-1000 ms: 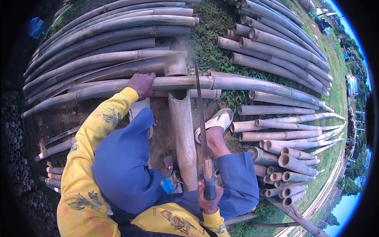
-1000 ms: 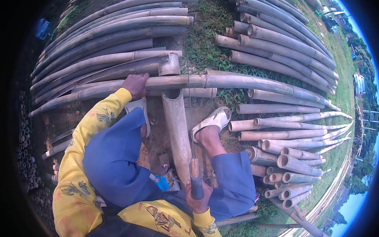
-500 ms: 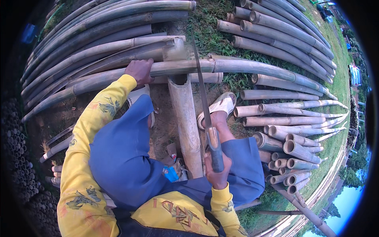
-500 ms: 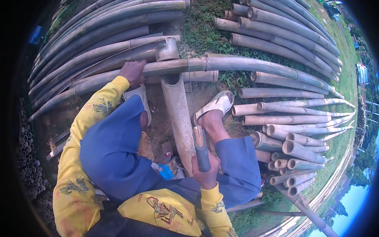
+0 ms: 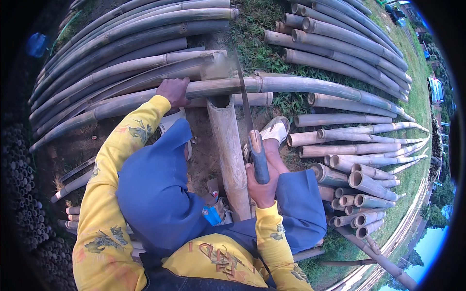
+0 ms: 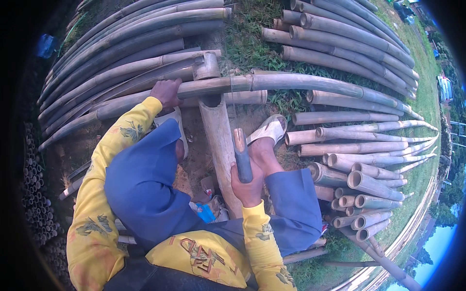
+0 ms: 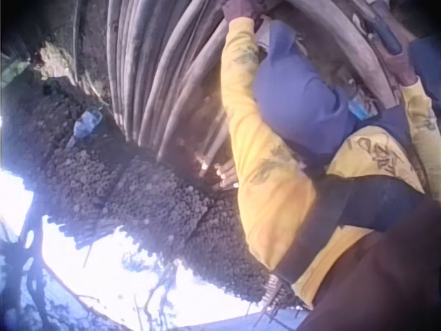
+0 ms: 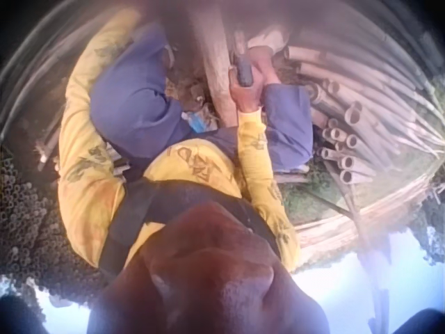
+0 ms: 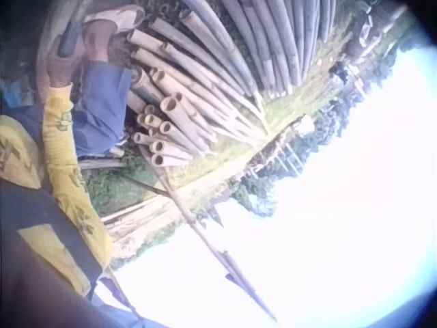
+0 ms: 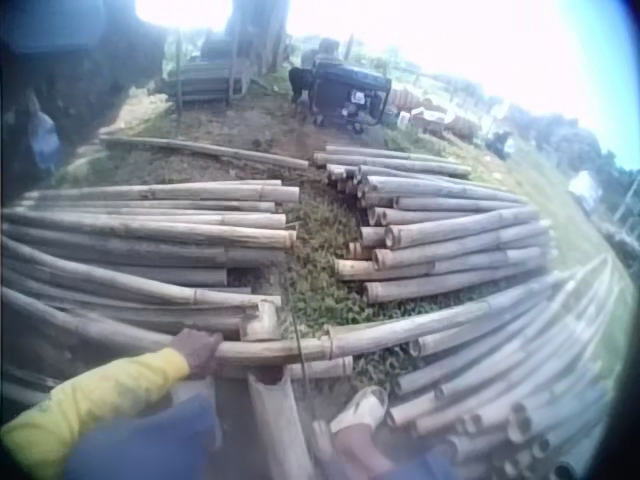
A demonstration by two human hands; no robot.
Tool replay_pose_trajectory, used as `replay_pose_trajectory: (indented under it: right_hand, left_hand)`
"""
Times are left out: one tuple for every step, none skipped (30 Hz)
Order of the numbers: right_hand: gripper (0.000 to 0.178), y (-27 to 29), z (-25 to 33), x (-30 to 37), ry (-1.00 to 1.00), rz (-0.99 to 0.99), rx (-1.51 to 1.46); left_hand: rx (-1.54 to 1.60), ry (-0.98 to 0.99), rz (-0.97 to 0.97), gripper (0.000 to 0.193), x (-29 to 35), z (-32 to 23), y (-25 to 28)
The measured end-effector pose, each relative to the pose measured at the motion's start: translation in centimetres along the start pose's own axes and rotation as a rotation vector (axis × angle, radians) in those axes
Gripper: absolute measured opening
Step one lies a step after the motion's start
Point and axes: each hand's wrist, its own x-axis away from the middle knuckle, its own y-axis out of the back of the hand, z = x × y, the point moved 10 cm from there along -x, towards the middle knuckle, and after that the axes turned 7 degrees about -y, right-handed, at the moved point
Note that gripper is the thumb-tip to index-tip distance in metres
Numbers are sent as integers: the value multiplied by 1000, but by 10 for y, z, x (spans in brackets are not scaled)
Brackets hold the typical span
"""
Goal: The person sits on the ground and uses a hand saw to cut long bamboo poles into shorter sections. They repeatedly position a pole on a wooden block, saw through it, and then move the cut pieces aside.
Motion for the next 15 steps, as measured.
replay_pose_trajectory:
  right_hand:
    - [11, -5, 7, -15, 56, -14, -39]
    - [10, -5, 2, -13, 49, -7, -24]
    - [9, -1, -3, -4, 42, -1, -8]
    - [9, 2, -8, 9, 33, 7, 9]
    - [18, 12, 8, 31, 62, -10, -15]
    - [26, 17, 7, 47, -17, 47, 23]
    - [26, 23, 14, 59, 49, -7, 43]
    - [26, 27, 22, 69, 117, -60, 64]
    - [21, 24, 15, 72, 8, -35, -4]
    - [16, 22, 7, 53, -50, -17, -69]
    - [10, 10, 4, 24, -46, 1, -50]
    - [6, -1, 4, -11, -8, 4, -44]
    - [7, -9, 11, -27, 34, 3, -54]
    - [9, -14, 16, -32, 68, 2, -57]
    - [12, -16, 18, -31, 103, -1, -61]
  left_hand:
    - [-4, 0, 6, 55, 0, 2, 0]
    - [-9, -2, 13, 55, 1, 3, 0]
    - [-14, -4, 19, 55, 2, 4, 0]
    - [-10, 4, 39, 57, 6, 5, 1]
    - [-15, 5, -6, 57, 5, 9, 9]
    - [-4, 5, -36, 57, 8, 9, 9]
    - [-7, -8, -69, 58, 6, 8, 11]
    - [-16, -37, -65, 57, 9, 3, 0]
    - [-15, -35, -8, 56, 19, -4, -8]
    - [1, -12, -21, 57, 13, 0, -1]
    - [16, 12, -35, 58, 6, 4, 4]
    - [-1, 4, 8, 59, 1, 0, 3]
    - [-7, -2, 24, 58, -2, 2, 5]
    - [-6, -11, 45, 58, -1, 1, 3]
    - [-6, -22, 65, 58, -1, -1, 1]
